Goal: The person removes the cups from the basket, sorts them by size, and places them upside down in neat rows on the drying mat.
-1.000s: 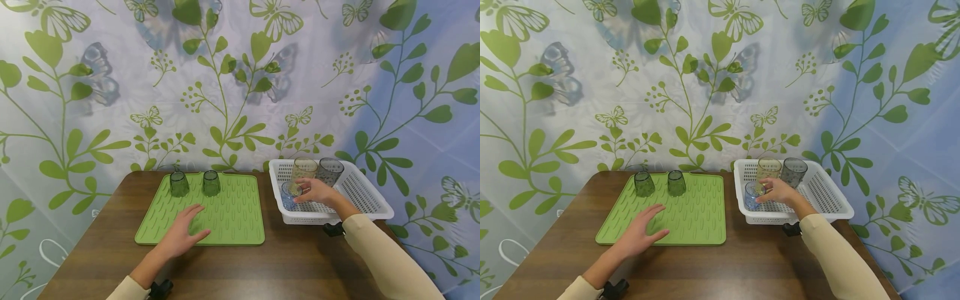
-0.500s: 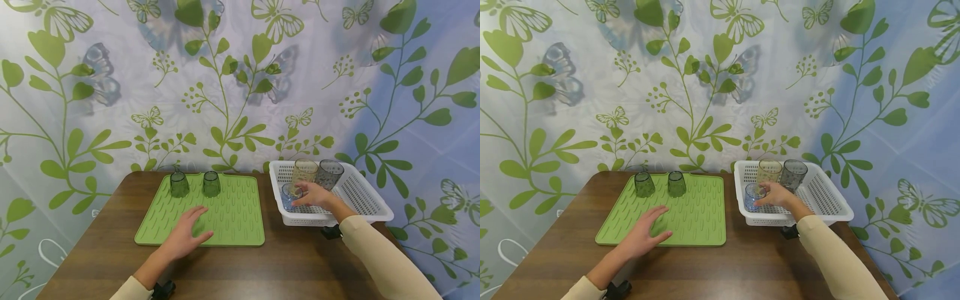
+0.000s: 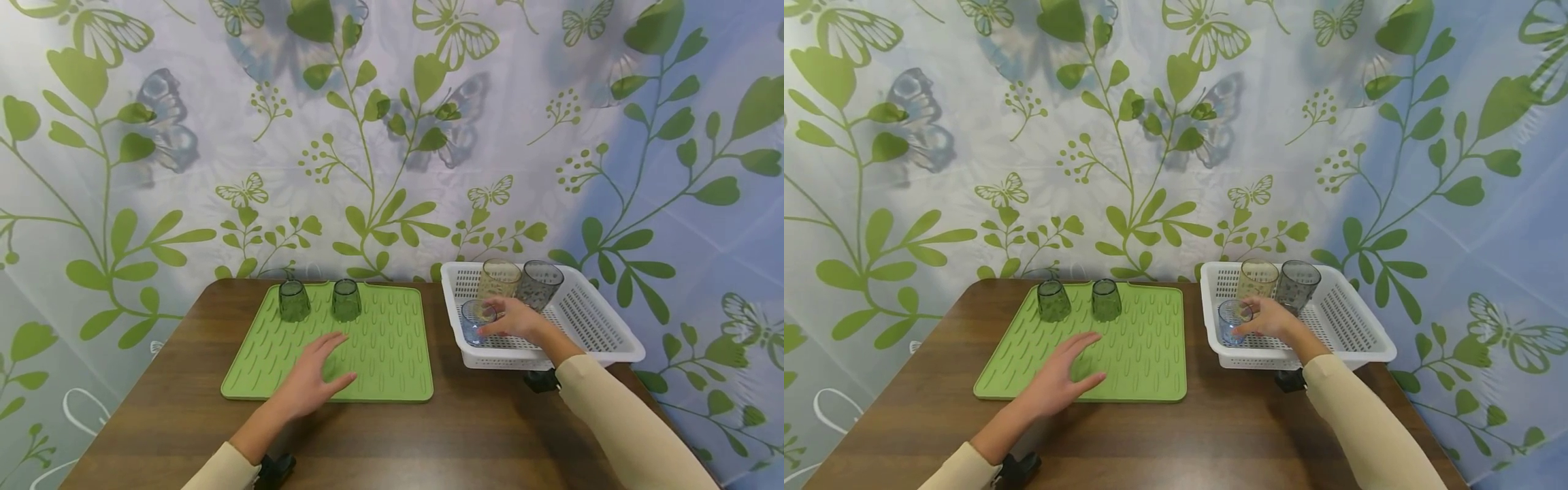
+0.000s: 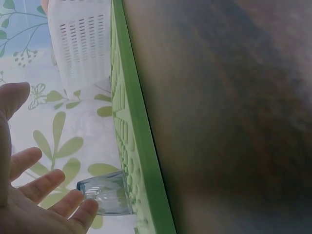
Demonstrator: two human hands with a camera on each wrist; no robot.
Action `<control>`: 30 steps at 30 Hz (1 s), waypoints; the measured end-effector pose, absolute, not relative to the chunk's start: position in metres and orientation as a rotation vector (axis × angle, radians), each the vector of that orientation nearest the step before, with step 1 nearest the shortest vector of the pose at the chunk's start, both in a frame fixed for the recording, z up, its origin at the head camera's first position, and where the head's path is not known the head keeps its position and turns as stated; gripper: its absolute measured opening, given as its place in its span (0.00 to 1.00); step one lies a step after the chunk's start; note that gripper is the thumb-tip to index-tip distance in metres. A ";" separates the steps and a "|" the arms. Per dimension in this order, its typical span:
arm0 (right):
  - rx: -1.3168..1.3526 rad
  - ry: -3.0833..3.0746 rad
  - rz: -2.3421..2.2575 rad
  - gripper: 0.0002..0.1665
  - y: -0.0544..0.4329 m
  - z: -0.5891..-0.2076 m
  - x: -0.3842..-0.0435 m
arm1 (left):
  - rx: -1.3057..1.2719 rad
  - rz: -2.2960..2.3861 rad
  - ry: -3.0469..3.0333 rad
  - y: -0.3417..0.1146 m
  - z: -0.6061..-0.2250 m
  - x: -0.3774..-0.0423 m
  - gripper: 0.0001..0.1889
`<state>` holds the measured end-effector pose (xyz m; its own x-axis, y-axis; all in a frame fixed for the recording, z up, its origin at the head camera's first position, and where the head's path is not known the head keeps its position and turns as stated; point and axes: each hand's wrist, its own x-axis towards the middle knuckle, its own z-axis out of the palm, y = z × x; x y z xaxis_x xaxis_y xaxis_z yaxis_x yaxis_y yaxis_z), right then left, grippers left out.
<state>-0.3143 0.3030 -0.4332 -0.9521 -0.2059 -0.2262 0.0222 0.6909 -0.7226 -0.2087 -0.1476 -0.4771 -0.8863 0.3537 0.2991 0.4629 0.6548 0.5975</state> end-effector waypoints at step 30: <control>-0.373 2.731 -1.505 0.50 0.292 -0.401 -0.270 | -0.748 -1.552 -2.607 -0.101 -0.465 -0.251 0.38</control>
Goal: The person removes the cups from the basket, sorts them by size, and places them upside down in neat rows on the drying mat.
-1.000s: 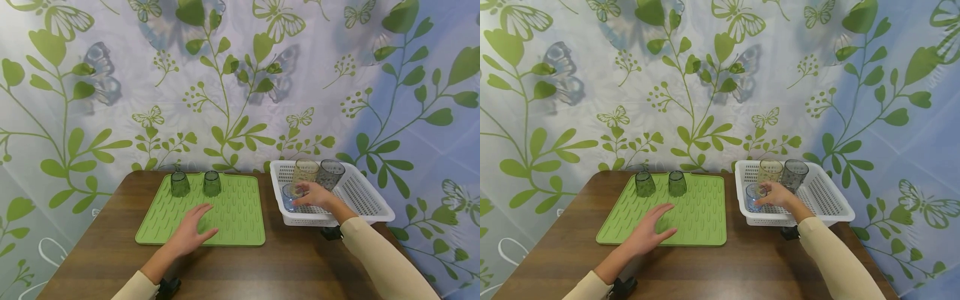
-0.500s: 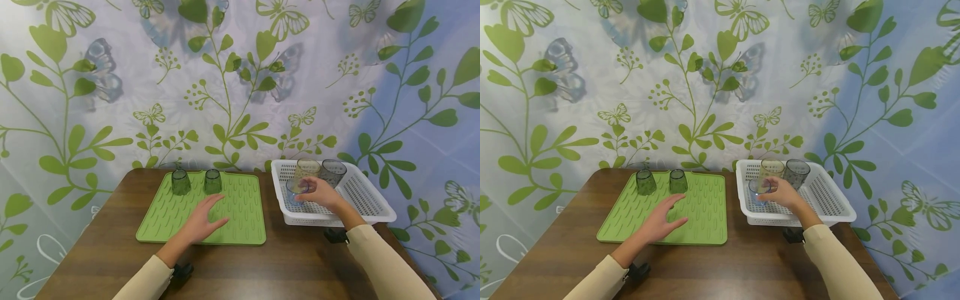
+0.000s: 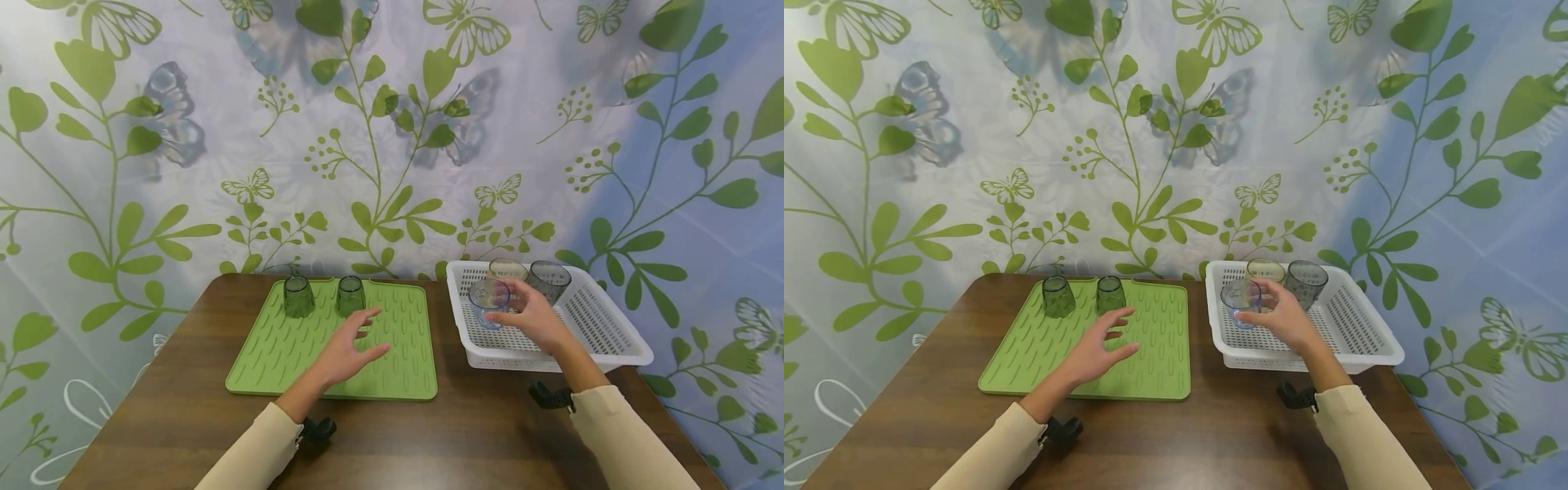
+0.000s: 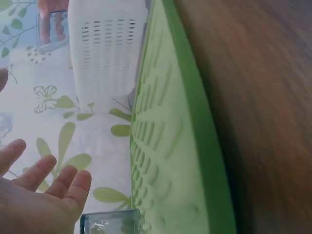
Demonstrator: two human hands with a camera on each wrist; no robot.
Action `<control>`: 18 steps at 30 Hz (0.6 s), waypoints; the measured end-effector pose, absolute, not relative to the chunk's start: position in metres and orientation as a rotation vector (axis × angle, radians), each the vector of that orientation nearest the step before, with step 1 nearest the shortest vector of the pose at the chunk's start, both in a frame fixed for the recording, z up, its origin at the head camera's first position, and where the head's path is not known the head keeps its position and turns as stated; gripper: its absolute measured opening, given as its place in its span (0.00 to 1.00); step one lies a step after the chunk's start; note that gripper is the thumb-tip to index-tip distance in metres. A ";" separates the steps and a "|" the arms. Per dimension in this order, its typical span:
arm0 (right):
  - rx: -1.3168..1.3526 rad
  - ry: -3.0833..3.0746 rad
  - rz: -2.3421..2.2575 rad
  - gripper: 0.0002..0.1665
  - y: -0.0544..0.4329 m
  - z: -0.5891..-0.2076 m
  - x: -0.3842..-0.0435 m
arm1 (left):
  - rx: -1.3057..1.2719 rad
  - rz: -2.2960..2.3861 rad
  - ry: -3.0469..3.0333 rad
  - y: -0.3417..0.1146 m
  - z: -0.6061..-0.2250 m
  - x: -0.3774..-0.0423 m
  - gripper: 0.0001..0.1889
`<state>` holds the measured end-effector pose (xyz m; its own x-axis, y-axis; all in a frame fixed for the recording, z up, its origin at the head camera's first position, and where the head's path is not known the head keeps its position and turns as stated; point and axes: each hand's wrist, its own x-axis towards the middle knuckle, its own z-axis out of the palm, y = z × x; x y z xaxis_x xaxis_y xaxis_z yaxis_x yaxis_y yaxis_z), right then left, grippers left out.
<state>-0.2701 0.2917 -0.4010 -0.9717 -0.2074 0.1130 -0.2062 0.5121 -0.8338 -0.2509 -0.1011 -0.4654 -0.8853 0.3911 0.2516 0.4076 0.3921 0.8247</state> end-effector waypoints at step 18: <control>-0.495 2.788 -1.487 0.50 0.252 -0.388 -0.249 | -0.824 -1.817 -2.524 -0.076 -0.446 -0.255 0.40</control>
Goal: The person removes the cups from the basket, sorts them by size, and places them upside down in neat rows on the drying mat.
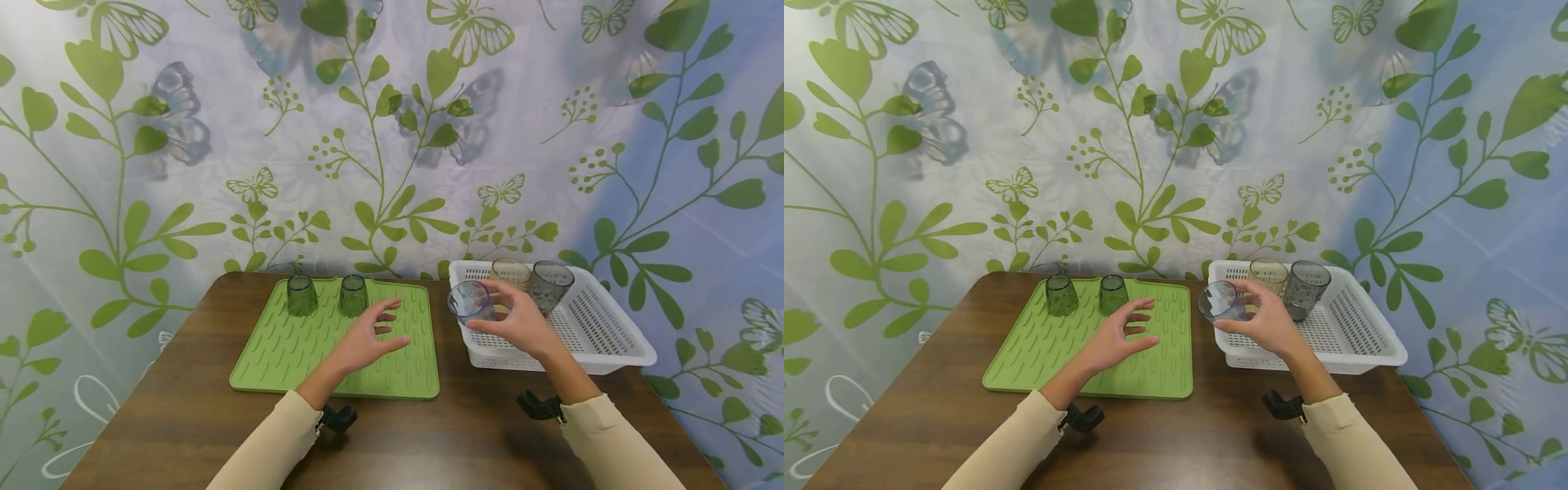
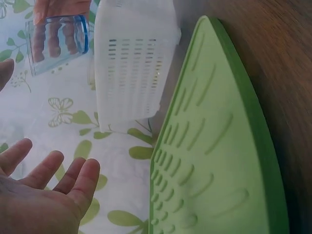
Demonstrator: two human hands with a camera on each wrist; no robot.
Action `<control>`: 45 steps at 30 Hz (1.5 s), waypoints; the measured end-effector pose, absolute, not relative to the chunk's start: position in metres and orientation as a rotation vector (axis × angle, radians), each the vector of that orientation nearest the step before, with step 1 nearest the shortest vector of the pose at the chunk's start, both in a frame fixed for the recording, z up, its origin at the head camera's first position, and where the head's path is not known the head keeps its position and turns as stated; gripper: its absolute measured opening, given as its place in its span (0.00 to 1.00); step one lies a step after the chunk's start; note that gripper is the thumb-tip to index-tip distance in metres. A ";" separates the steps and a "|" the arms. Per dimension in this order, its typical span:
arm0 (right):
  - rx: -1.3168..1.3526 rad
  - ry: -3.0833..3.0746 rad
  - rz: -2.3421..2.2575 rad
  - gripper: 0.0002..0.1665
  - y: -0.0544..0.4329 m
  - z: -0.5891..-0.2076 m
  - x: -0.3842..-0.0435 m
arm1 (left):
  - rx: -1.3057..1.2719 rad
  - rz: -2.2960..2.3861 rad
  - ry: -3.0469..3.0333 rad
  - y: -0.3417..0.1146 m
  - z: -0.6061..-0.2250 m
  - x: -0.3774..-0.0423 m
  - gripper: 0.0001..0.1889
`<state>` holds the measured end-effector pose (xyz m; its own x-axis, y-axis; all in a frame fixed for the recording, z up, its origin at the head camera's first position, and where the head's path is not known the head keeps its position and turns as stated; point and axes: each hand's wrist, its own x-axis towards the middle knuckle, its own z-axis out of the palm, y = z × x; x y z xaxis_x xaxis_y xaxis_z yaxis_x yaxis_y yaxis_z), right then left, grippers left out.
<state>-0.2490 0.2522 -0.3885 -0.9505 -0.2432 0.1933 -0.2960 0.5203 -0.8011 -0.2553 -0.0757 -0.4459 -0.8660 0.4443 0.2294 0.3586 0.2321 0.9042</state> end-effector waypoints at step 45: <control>0.867 -2.723 1.047 0.42 0.199 -0.382 -0.248 | 0.977 1.799 2.357 -0.043 -0.422 -0.254 0.39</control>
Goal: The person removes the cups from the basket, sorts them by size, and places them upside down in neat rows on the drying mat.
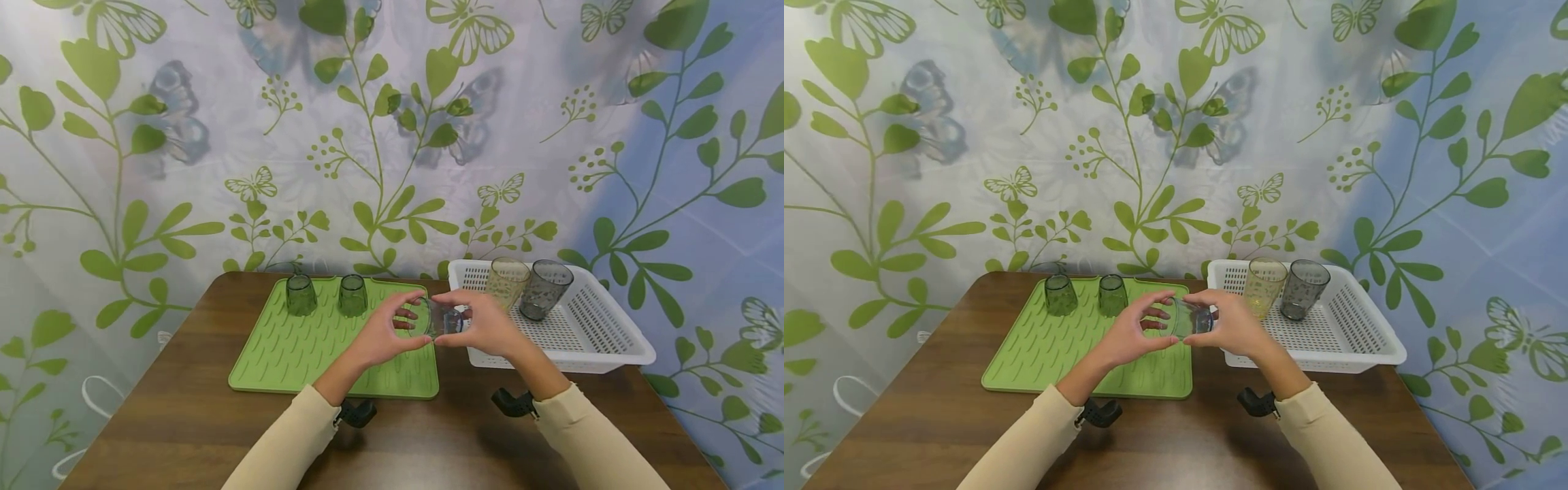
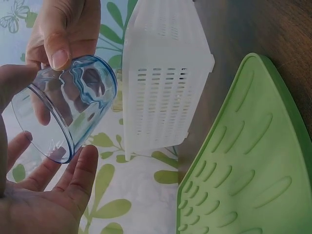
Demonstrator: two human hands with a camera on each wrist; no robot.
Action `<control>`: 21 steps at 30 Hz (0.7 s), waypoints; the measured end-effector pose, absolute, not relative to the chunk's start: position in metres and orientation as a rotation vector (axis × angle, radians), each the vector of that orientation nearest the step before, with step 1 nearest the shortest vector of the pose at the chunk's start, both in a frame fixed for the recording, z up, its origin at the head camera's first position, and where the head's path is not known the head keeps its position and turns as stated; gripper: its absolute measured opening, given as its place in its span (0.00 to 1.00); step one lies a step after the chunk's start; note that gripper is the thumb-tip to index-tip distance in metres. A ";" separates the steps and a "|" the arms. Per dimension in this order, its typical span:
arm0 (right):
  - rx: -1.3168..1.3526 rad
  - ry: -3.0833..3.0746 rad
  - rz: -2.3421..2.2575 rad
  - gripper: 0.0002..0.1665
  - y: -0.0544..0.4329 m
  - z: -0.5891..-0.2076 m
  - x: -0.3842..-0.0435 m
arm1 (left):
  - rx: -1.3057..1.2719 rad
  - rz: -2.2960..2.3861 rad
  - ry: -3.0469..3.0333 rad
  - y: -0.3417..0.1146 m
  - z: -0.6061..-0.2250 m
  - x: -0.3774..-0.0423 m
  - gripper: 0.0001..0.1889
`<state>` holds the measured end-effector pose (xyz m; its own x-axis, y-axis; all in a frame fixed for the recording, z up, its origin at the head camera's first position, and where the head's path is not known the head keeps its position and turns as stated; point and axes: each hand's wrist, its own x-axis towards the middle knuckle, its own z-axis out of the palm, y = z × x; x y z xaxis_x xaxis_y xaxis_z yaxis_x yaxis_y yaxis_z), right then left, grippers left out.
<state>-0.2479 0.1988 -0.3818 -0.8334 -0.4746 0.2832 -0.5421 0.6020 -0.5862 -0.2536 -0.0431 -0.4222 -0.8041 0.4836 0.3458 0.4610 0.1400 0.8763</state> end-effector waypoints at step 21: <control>0.757 -2.544 1.656 0.43 0.206 -0.401 -0.249 | 1.004 2.043 2.158 -0.051 -0.428 -0.255 0.37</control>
<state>-0.2494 0.2062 -0.4005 -0.8828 -0.3867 0.2666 -0.4003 0.3226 -0.8577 -0.2547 -0.0509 -0.4281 -0.7950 0.4436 0.4139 0.4376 -0.0533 0.8976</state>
